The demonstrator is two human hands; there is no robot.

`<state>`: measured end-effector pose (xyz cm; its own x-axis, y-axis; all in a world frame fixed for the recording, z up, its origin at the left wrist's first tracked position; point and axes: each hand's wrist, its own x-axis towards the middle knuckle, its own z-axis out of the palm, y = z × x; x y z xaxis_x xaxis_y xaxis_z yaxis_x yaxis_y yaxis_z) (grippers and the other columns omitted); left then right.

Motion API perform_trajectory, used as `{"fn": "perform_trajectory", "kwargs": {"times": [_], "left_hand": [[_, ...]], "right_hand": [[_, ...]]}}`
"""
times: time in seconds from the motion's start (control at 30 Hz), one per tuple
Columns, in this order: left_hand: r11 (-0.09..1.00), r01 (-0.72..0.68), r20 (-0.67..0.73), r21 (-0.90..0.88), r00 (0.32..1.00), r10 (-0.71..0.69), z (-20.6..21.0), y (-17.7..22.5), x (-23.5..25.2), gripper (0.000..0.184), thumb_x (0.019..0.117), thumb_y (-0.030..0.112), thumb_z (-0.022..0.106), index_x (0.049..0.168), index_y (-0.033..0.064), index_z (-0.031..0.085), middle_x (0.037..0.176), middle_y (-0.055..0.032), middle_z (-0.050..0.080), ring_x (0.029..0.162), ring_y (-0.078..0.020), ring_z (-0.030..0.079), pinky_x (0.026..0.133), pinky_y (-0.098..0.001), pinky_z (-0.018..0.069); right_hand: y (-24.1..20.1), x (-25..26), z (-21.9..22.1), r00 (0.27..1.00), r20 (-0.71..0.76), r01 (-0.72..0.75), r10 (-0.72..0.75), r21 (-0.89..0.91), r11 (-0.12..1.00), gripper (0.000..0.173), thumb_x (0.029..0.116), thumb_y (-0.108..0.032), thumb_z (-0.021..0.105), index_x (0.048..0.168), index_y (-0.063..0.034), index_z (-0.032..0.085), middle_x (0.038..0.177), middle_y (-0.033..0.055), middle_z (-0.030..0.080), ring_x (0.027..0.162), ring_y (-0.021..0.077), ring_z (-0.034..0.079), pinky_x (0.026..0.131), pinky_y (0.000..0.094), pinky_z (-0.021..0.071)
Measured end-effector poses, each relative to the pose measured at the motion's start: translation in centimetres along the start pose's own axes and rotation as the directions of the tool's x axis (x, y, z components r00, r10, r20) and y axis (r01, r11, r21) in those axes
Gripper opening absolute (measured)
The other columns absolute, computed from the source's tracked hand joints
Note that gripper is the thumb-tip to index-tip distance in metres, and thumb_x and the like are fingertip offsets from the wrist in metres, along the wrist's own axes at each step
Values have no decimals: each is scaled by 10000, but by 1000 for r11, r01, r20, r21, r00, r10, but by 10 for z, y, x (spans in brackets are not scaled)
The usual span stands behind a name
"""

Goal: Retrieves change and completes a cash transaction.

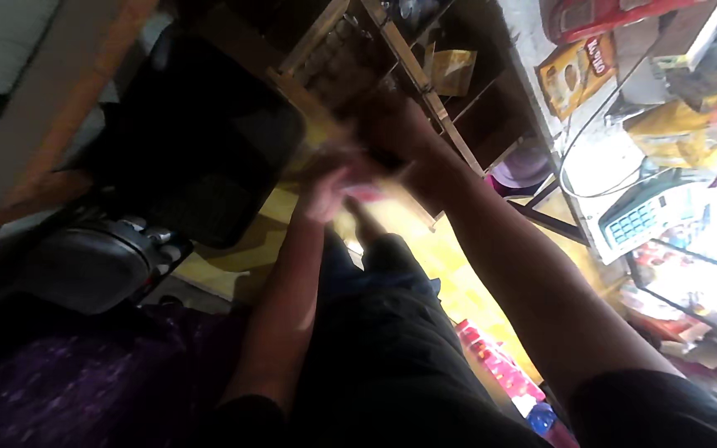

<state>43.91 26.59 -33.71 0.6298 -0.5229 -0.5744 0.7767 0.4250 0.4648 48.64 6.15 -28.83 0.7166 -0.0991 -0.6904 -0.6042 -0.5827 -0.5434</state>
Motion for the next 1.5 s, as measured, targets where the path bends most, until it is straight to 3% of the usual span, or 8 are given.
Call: {"fn": "perform_trajectory", "kwargs": {"times": [0.1, 0.4, 0.67, 0.8, 0.93, 1.17, 1.3, 1.5], "left_hand": [[1000, -5, -10, 19, 1000, 5, 3, 0, 1, 218, 965, 49, 484, 1069, 135, 655, 938, 9, 713, 892, -101, 684, 855, -320, 585], [1000, 19, 2, 18, 1000, -19, 2, 2, 1, 197, 968, 58, 503, 1082, 134, 645, 936, 3, 695, 886, -108, 672, 851, -334, 576], [1000, -10, 41, 12, 999, 10, 4, 4, 4, 158, 949, 92, 566, 1032, 168, 676, 899, 39, 692, 863, -73, 664, 846, -301, 571], [1000, -27, 69, 10, 997, 26, 7, 7, 1, 121, 939, 136, 626, 1037, 170, 688, 917, 32, 706, 891, -89, 679, 859, -320, 583], [991, -25, 175, 128, 985, 3, 17, 20, -2, 209, 1033, 178, 513, 1155, 153, 680, 1062, -6, 725, 963, -126, 693, 886, -344, 590], [982, 45, 136, 184, 988, -70, 70, 28, 61, 182, 1038, 135, 469, 1086, 119, 643, 978, -17, 720, 940, -141, 696, 886, -369, 590], [979, 42, 214, 200, 973, -85, 97, 16, 106, 230, 1078, 198, 400, 1116, 134, 618, 1005, -9, 720, 964, -140, 697, 909, -362, 584], [975, 99, 182, 198, 974, -135, 134, 4, 156, 240, 1102, 245, 374, 1251, 115, 509, 1083, -59, 669, 1033, -194, 665, 956, -446, 557]], "right_hand": [[-2, -6, -9, 999, -18, -36, 40, 187, 982, 339, 959, -228, 705, 1266, -85, 672, 1106, 110, 724, 929, 201, 729, 843, 455, 627], [-19, 6, 22, 967, -216, -198, 134, -312, 929, 355, 965, -388, 635, 1247, -182, 700, 1226, 124, 710, 1108, 364, 686, 874, 620, 552], [-18, 8, 17, 971, -171, -206, 167, -237, 950, 402, 940, -356, 682, 1317, -220, 657, 1191, 125, 721, 1073, 364, 696, 855, 630, 558], [-8, -13, 1, 987, -150, -25, 49, 158, 987, 364, 946, -271, 724, 1269, -109, 685, 1103, 114, 736, 979, 237, 721, 875, 478, 604], [-3, -70, -12, 985, -102, 163, -140, 814, 557, 133, 946, -71, 576, 1062, -20, 618, 891, 58, 721, 636, 102, 624, 555, 278, 544], [30, -180, -18, 952, 5, 92, -306, 949, 301, 243, 926, -327, 726, 1109, -172, 689, 980, 28, 778, 726, 92, 718, 621, 232, 589], [50, -216, 0, 996, -8, 37, -86, 942, 334, 72, 938, -159, 654, 981, -125, 700, 876, -40, 720, 727, 61, 666, 668, 245, 574], [99, -262, 46, 939, 34, -249, 342, 751, 611, 270, 962, -88, 673, 1209, 20, 657, 1114, 126, 693, 955, 156, 679, 896, 360, 570]]}}
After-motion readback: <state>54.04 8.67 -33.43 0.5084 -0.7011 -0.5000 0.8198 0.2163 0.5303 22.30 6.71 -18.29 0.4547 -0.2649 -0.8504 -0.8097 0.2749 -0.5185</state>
